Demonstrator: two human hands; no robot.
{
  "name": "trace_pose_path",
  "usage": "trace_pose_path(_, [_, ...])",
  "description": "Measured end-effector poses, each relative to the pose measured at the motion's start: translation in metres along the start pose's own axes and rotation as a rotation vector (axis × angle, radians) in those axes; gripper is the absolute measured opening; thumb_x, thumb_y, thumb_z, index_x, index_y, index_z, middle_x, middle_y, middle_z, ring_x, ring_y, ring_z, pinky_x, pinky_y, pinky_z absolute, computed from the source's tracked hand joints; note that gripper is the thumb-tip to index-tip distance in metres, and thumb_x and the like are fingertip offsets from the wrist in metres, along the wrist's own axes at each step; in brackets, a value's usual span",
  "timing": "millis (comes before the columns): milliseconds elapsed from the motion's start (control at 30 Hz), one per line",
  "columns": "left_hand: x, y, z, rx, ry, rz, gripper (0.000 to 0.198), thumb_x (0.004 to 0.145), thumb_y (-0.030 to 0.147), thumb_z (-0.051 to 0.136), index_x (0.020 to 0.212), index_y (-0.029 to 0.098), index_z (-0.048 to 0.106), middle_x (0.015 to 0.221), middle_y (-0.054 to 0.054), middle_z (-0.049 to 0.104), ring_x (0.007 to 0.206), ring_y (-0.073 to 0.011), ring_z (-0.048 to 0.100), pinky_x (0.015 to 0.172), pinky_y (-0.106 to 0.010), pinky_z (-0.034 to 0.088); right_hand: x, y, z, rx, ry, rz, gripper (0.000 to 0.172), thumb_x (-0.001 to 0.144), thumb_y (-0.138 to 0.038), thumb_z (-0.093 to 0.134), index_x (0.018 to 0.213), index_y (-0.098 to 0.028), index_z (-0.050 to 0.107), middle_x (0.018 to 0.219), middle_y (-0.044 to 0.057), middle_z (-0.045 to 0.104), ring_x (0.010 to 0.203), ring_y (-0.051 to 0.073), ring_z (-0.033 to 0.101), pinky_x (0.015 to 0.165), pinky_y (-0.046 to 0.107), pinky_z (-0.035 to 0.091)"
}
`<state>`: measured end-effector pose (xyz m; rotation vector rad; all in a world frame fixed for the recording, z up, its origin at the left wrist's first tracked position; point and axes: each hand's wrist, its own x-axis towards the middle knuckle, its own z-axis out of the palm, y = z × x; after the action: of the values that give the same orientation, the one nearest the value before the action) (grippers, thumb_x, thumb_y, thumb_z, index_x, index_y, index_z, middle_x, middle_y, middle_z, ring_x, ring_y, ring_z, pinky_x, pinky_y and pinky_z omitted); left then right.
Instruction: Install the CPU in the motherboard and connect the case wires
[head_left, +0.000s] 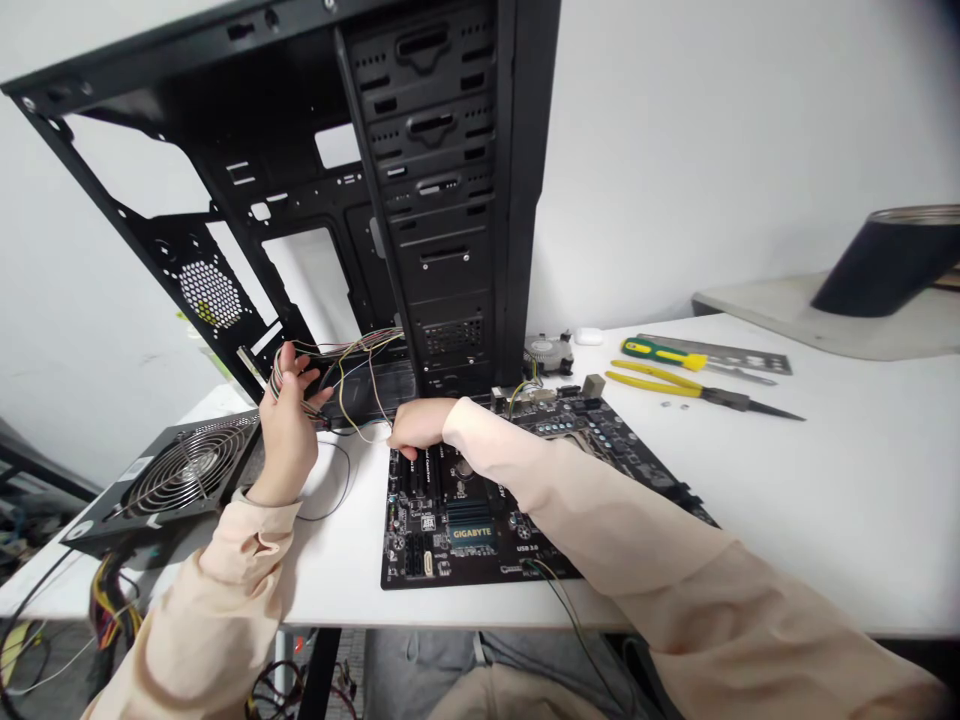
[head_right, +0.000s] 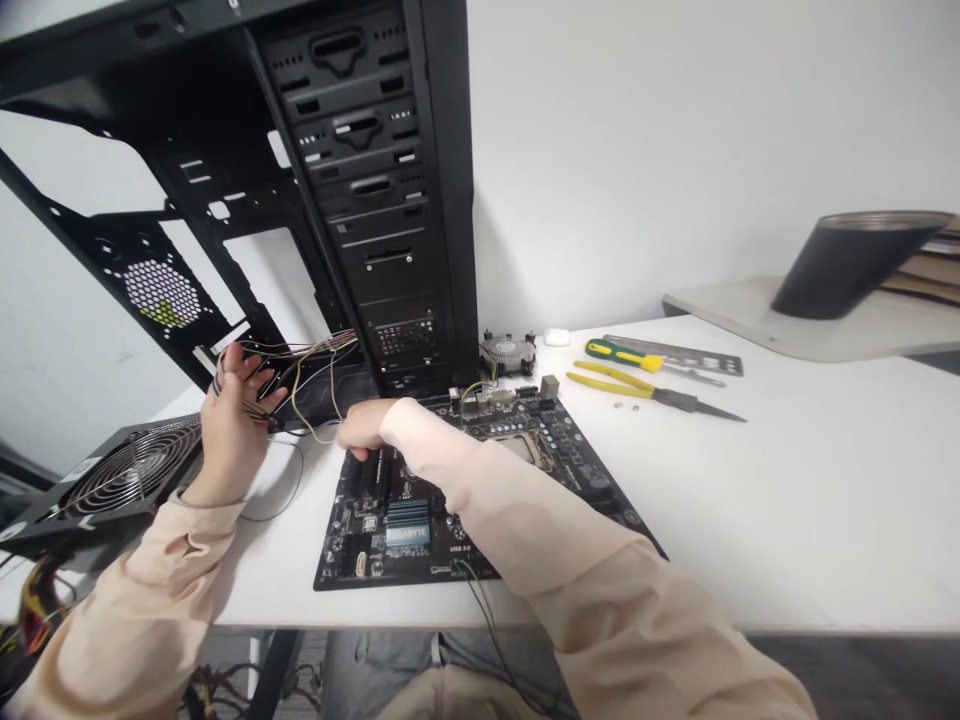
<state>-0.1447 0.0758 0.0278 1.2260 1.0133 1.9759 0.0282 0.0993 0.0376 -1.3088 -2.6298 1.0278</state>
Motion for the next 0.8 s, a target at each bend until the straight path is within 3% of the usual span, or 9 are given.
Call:
trace_pose_path(133, [0.0000,-0.0033,0.0012,0.036,0.013,-0.006,0.036,0.081,0.043,0.066,0.116,0.033,0.065,0.130,-0.005,0.057,0.120,-0.0228,0.053,0.076,-0.026,0.054,-0.0052,-0.0023,-0.0020,0.024,-0.015,0.022,0.033,0.071,-0.017,0.055,0.038,-0.018,0.057,0.035,-0.001,0.042,0.038,0.012,0.038,0.051,0.030,0.031])
trace_pose_path(233, [-0.0007,-0.0044,0.0037,0.048,0.031,-0.005,0.039,0.083,0.043,0.064,0.121,0.032,0.062,0.136,-0.006,0.053,0.128,-0.0255,0.048,0.084,-0.033,0.053,-0.0074,-0.0034,-0.0042,0.077,0.055,0.025,0.027,0.072,-0.018,0.053,0.048,-0.017,0.063,0.042,-0.002,0.048,0.044,0.011,0.043,0.052,0.027,0.033])
trace_pose_path(367, [-0.0018,-0.0033,0.0057,0.033,0.045,-0.036,0.035,0.085,0.043,0.062,0.118,0.030,0.063,0.137,-0.008,0.053,0.130,-0.0266,0.047,0.090,-0.040,0.051,-0.0067,-0.0030,-0.0059,0.128,0.158,0.018,0.023,0.074,-0.019,0.052,0.059,-0.015,0.069,0.061,-0.001,0.063,0.059,0.010,0.053,0.057,0.022,0.035])
trace_pose_path(633, [0.0044,-0.0070,-0.0009,-0.041,0.123,-0.159,0.027,0.088,0.044,0.056,0.109,0.029,0.066,0.136,-0.008,0.055,0.131,-0.0255,0.046,0.095,-0.043,0.049,-0.0057,-0.0014,-0.0038,0.146,0.159,0.035,0.025,0.074,-0.017,0.054,0.053,-0.015,0.067,0.059,0.000,0.064,0.061,0.011,0.056,0.056,0.022,0.036])
trace_pose_path(800, [0.0036,-0.0043,0.0000,-0.140,0.024,-0.171,0.025,0.087,0.045,0.057,0.102,0.030,0.070,0.140,-0.004,0.053,0.131,-0.0239,0.046,0.103,-0.044,0.041,-0.0005,0.0022,-0.0020,0.154,0.201,0.030,0.024,0.073,-0.017,0.053,0.052,-0.016,0.066,0.067,0.002,0.069,0.070,0.012,0.060,0.061,0.021,0.038])
